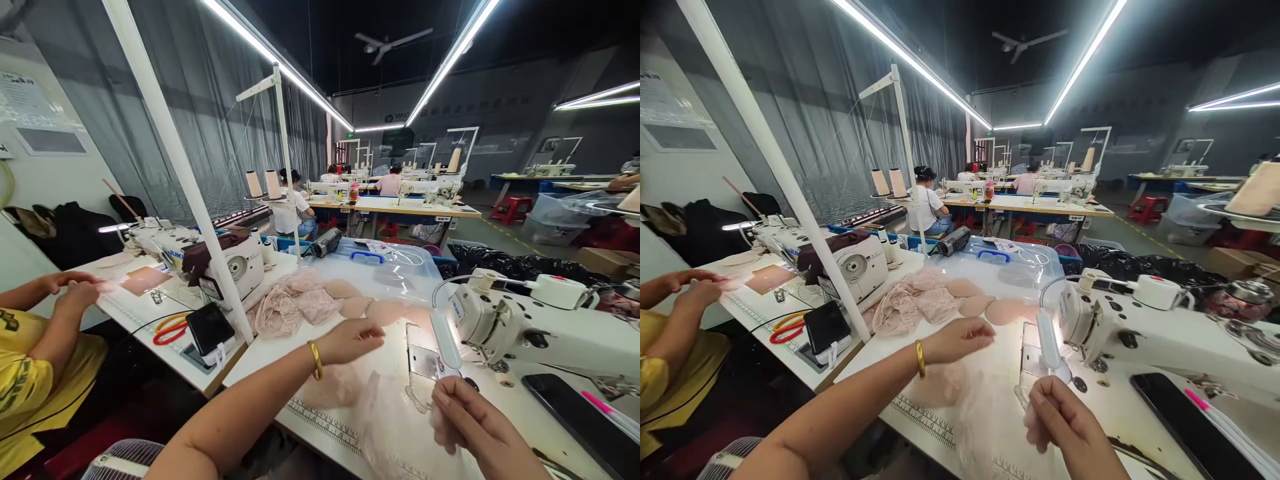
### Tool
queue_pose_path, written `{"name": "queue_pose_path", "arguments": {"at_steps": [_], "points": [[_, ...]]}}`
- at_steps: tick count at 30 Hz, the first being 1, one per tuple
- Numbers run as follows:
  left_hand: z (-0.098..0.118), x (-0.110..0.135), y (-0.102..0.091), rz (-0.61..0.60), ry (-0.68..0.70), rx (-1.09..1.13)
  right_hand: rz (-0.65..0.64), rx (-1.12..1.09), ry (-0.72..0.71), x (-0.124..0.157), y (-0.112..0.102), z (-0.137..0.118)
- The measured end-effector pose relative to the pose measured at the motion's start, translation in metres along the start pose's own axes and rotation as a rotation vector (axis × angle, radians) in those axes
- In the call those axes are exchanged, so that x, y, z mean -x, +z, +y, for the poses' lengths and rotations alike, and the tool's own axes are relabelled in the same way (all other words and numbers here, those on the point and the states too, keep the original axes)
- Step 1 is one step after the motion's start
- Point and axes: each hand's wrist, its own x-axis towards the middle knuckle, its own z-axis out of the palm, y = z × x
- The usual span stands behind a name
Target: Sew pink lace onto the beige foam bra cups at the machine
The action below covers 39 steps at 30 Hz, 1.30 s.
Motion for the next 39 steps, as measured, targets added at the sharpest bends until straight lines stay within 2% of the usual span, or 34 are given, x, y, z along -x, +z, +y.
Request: {"name": "queue_pose_path", "arguments": {"at_steps": [3, 6, 10, 14, 17, 19, 22, 24, 26, 30, 32, 34, 35, 37, 39], "points": [[-0.031, -0.039, -0.037, 0.154, -0.051, -0.226, 0.017, -0.024, 0.09, -0.027, -0.006, 0.02], [-0.063, -0.066, -0.059, 0.172, -0.086, -0.425, -0.019, -0.052, 0.096, -0.042, -0.013, 0.038], [-0.089, -0.08, -0.059, 0.062, -0.102, -0.595, -0.054, -0.067, 0.098, -0.047, -0.017, 0.048], [-0.094, -0.085, -0.051, 0.045, -0.115, -0.65, -0.075, -0.117, 0.11, -0.046, -0.016, 0.046], [-0.089, -0.087, -0.054, 0.102, -0.118, -0.615, -0.072, -0.125, 0.112, -0.045, -0.016, 0.041], [-0.081, -0.087, -0.061, 0.18, -0.111, -0.561, -0.069, -0.121, 0.109, -0.044, -0.016, 0.037], [-0.062, -0.081, -0.069, 0.33, -0.101, -0.444, -0.067, -0.126, 0.106, -0.042, -0.016, 0.034], [-0.045, -0.07, -0.068, 0.365, -0.096, -0.337, -0.064, -0.133, 0.105, -0.041, -0.017, 0.033], [-0.025, -0.053, -0.059, 0.279, -0.073, -0.211, -0.063, -0.144, 0.1, -0.041, -0.018, 0.033], [0.012, -0.013, -0.024, -0.075, 0.01, 0.032, -0.063, -0.209, 0.069, -0.039, -0.019, 0.032], [0.024, 0.001, -0.004, -0.222, -0.003, 0.19, -0.069, -0.237, 0.059, -0.036, -0.02, 0.031], [0.031, 0.006, 0.012, -0.278, -0.034, 0.249, -0.07, -0.221, 0.051, -0.032, -0.019, 0.031], [0.033, 0.005, 0.018, -0.264, -0.033, 0.23, -0.068, -0.201, 0.043, -0.03, -0.019, 0.031], [0.034, -0.002, 0.026, -0.229, 0.035, 0.183, -0.081, -0.141, 0.015, -0.026, -0.018, 0.032], [0.031, -0.013, 0.03, -0.325, 0.118, 0.285, -0.091, -0.097, -0.019, -0.022, -0.017, 0.031]]}}
